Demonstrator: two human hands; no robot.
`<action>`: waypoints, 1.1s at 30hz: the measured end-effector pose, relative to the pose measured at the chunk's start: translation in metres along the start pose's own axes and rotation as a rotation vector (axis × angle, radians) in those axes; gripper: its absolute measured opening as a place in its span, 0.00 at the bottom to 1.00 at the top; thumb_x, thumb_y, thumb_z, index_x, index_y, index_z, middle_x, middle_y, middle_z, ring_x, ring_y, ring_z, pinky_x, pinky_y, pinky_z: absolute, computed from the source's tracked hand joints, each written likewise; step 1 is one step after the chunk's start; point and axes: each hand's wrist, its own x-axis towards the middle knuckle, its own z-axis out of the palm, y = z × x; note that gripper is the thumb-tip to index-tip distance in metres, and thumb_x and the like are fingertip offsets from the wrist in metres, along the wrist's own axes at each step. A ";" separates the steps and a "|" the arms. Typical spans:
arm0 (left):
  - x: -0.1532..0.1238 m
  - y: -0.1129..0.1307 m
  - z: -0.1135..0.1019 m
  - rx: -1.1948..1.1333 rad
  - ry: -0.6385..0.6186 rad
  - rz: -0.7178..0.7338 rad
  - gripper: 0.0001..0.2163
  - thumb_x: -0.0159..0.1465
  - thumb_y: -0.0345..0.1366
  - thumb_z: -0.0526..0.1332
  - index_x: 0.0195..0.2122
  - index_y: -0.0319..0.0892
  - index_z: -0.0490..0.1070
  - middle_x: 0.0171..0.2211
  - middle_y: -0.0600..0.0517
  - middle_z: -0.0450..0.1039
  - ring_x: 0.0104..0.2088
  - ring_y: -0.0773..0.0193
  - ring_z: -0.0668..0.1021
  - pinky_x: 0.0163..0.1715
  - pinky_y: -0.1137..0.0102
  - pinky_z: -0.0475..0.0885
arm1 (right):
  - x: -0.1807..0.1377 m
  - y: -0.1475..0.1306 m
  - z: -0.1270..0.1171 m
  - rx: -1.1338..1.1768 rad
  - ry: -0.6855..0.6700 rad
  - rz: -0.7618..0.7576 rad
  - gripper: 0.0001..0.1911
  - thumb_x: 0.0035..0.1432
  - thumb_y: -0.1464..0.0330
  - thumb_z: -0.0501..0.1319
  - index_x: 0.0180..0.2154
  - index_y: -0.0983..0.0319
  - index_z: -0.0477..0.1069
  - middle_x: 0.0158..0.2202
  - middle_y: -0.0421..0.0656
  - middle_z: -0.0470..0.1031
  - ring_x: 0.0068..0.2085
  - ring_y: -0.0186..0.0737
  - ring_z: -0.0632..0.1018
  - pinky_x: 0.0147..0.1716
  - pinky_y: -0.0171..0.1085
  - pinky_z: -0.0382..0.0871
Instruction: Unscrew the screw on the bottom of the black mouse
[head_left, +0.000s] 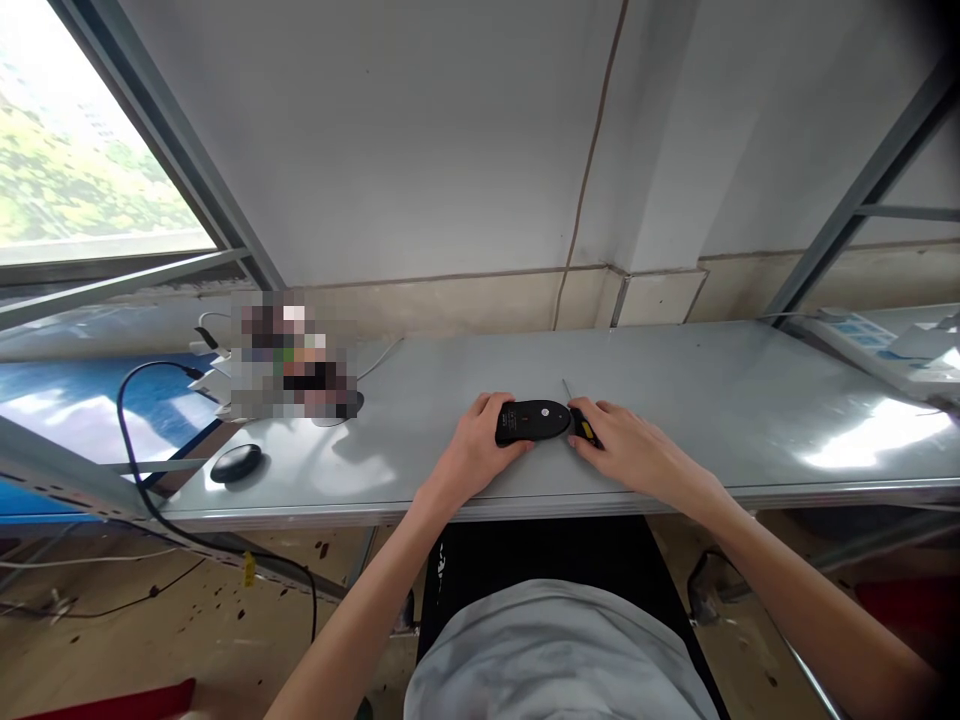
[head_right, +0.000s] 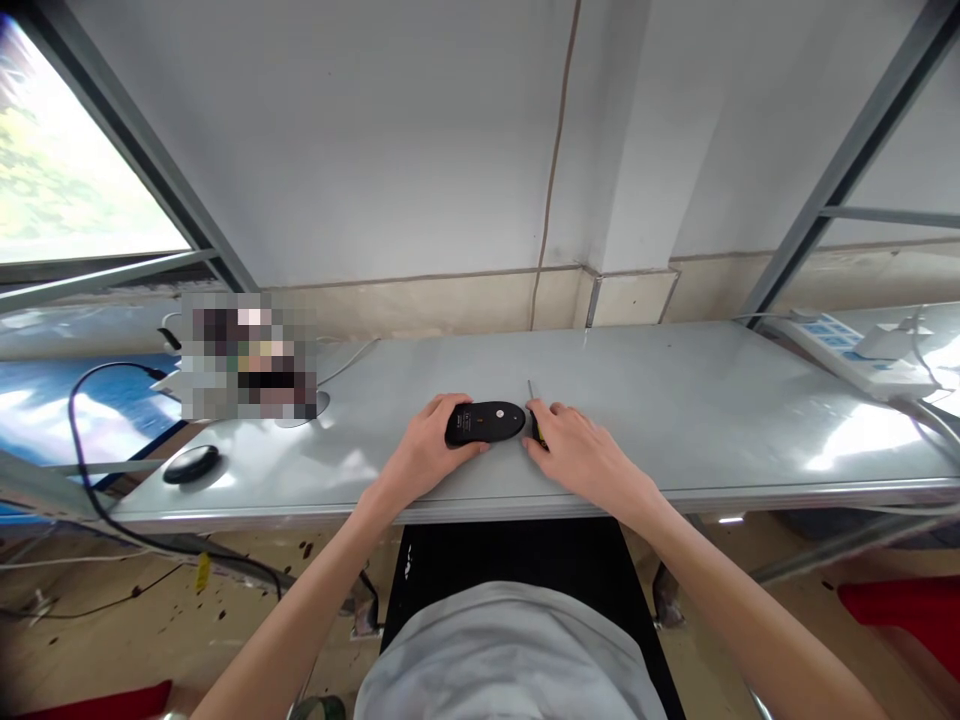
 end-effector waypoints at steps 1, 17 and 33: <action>0.000 -0.001 0.001 0.003 0.000 0.002 0.23 0.64 0.39 0.69 0.56 0.47 0.63 0.54 0.47 0.69 0.50 0.53 0.75 0.52 0.59 0.72 | 0.000 -0.001 0.000 -0.005 -0.009 0.004 0.18 0.71 0.60 0.51 0.58 0.57 0.63 0.45 0.49 0.75 0.42 0.52 0.78 0.36 0.42 0.66; 0.000 0.003 0.001 0.017 -0.033 -0.025 0.22 0.67 0.44 0.66 0.59 0.46 0.63 0.54 0.46 0.67 0.52 0.52 0.74 0.53 0.57 0.72 | -0.002 0.006 -0.012 -0.012 -0.012 -0.012 0.22 0.71 0.57 0.51 0.62 0.54 0.62 0.45 0.48 0.74 0.45 0.52 0.78 0.42 0.44 0.68; -0.023 0.031 -0.020 0.131 0.152 0.098 0.21 0.68 0.46 0.64 0.61 0.49 0.69 0.56 0.44 0.72 0.55 0.48 0.75 0.56 0.51 0.74 | -0.011 0.007 -0.040 0.069 0.256 -0.116 0.19 0.72 0.59 0.51 0.60 0.54 0.67 0.53 0.49 0.74 0.48 0.48 0.77 0.43 0.45 0.73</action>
